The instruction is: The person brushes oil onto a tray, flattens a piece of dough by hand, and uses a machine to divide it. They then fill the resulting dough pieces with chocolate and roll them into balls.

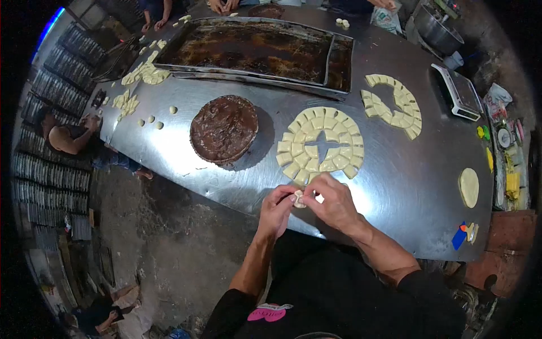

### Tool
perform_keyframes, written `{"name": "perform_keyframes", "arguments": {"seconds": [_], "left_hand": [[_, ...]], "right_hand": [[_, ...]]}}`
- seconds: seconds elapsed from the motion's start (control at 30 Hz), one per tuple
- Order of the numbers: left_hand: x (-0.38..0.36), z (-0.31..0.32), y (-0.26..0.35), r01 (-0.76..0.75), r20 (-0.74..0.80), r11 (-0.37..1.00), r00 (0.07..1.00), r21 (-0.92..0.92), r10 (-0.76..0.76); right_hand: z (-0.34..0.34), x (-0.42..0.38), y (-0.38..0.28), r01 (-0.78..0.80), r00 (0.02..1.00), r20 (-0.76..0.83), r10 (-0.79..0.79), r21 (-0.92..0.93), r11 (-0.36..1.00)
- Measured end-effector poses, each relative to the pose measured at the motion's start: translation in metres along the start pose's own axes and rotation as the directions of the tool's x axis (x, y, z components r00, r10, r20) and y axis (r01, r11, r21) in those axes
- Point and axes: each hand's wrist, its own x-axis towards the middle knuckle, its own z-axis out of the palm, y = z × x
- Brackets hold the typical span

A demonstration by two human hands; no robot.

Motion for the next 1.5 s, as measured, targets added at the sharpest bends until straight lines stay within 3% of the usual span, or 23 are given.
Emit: {"name": "perform_keyframes", "arguments": {"seconds": [0.07, 0.1, 0.13, 0.2, 0.27, 0.3, 0.47, 0.53, 0.77, 0.93, 0.97, 1.03, 1.07, 1.13, 1.17, 1.2, 1.23, 1.3, 1.33, 1.4, 1.43, 1.47, 1.5], "left_hand": [[0.005, -0.014, 0.005, 0.063, 0.029, 0.998, 0.998, 0.001, -0.063], [0.009, -0.019, 0.009, 0.127, 0.064, 0.987, 0.991, -0.1, -0.121], [0.013, -0.023, 0.013, 0.191, 0.108, 0.961, 0.979, -0.199, -0.172], [0.015, -0.027, 0.015, 0.156, 0.115, 0.972, 0.984, -0.177, -0.137], [0.015, -0.027, 0.013, 0.027, -0.085, 0.998, 0.996, -0.061, -0.032], [0.018, -0.027, 0.015, -0.001, -0.111, 0.996, 0.994, -0.094, -0.01], [0.021, -0.036, 0.032, 0.171, -0.01, 0.973, 0.985, -0.155, -0.174], [0.026, -0.038, 0.031, 0.214, 0.063, 0.964, 0.977, -0.157, -0.206], [0.044, -0.009, 0.0, 0.378, 0.175, 0.92, 0.904, 0.103, -0.391], [0.026, 0.029, -0.087, 0.424, 0.255, 0.873, 0.841, 0.241, -0.478], [0.022, 0.033, -0.102, 0.28, 0.17, 0.787, 0.885, 0.549, -0.433], [0.02, 0.042, -0.098, 0.122, 0.067, 0.591, 0.955, 0.797, -0.288], [0.025, 0.035, -0.095, 0.014, 0.095, 0.485, 0.975, 0.874, -0.199], [0.041, 0.003, -0.105, -0.35, 0.306, 0.269, 0.932, 0.897, 0.193], [0.05, -0.005, -0.096, -0.405, 0.365, 0.148, 0.9, 0.902, 0.238], [0.056, -0.007, -0.091, -0.445, 0.422, 0.021, 0.863, 0.895, 0.279], [0.057, 0.0, -0.089, -0.45, 0.428, 0.02, 0.863, 0.893, 0.269], [0.066, 0.014, -0.08, -0.42, 0.499, -0.332, 0.842, 0.845, 0.204], [0.072, 0.019, -0.081, -0.418, 0.502, -0.341, 0.839, 0.842, 0.21], [0.074, 0.02, -0.092, -0.4, 0.544, -0.534, 0.828, 0.744, 0.137], [0.079, 0.014, -0.095, -0.396, 0.544, -0.559, 0.83, 0.728, 0.121], [0.085, 0.001, -0.097, -0.385, 0.547, -0.579, 0.827, 0.719, 0.13], [0.09, -0.014, -0.098, -0.417, 0.547, -0.499, 0.825, 0.76, 0.144]], "right_hand": [[0.009, 0.011, -0.001, -0.047, 0.998, 0.055, 0.038, 0.176, 0.983], [0.016, 0.013, 0.004, -0.046, 0.998, 0.06, 0.036, 0.176, 0.983], [0.024, 0.014, 0.013, -0.05, 0.998, 0.054, 0.043, 0.13, 0.99], [0.036, 0.019, 0.015, -0.051, 0.998, 0.052, 0.047, 0.077, 0.996], [0.047, 0.023, 0.004, 0.132, 0.982, -0.139, -0.125, 0.043, 0.99], [0.048, 0.027, -0.013, 0.128, 0.98, -0.156, -0.123, 0.022, 0.992], [0.047, 0.032, -0.003, 0.091, 0.989, -0.113, -0.093, -0.021, 0.996], [0.035, 0.034, 0.001, 0.107, 0.994, -0.015, -0.11, -0.141, 0.984], [0.014, -0.014, 0.025, 0.018, 0.981, -0.181, -0.07, -0.276, 0.961], [-0.003, -0.093, 0.084, -0.099, 0.944, -0.328, -0.039, -0.396, 0.913], [-0.01, -0.11, 0.104, -0.143, 0.935, -0.354, -0.033, -0.461, 0.876], [-0.022, -0.144, 0.137, -0.227, 0.931, -0.366, 0.003, -0.571, 0.789], [-0.021, -0.168, 0.153, -0.261, 0.944, -0.32, 0.082, -0.572, 0.778], [-0.016, -0.192, 0.146, -0.227, 0.953, -0.302, 0.016, -0.68, 0.698], [-0.015, -0.2, 0.142, -0.246, 0.954, -0.298, 0.031, -0.719, 0.65], [-0.018, -0.204, 0.139, -0.26, 0.95, -0.308, 0.039, -0.72, 0.644], [-0.021, -0.205, 0.136, -0.322, 0.939, -0.313, 0.141, -0.664, 0.675], [-0.028, -0.181, 0.125, -0.496, 0.86, -0.396, 0.323, -0.495, 0.713], [-0.03, -0.166, 0.122, -0.451, 0.856, -0.459, 0.238, -0.438, 0.778], [-0.017, -0.141, 0.139, -0.271, 0.868, -0.483, 0.118, -0.262, 0.926], [-0.006, -0.152, 0.155, -0.246, 0.923, -0.373, 0.091, -0.394, 0.886], [0.0, -0.172, 0.17, -0.182, 0.949, -0.309, 0.066, -0.363, 0.914], [-0.009, -0.191, 0.18, -0.132, 0.95, -0.313, 0.006, -0.385, 0.913]]}}
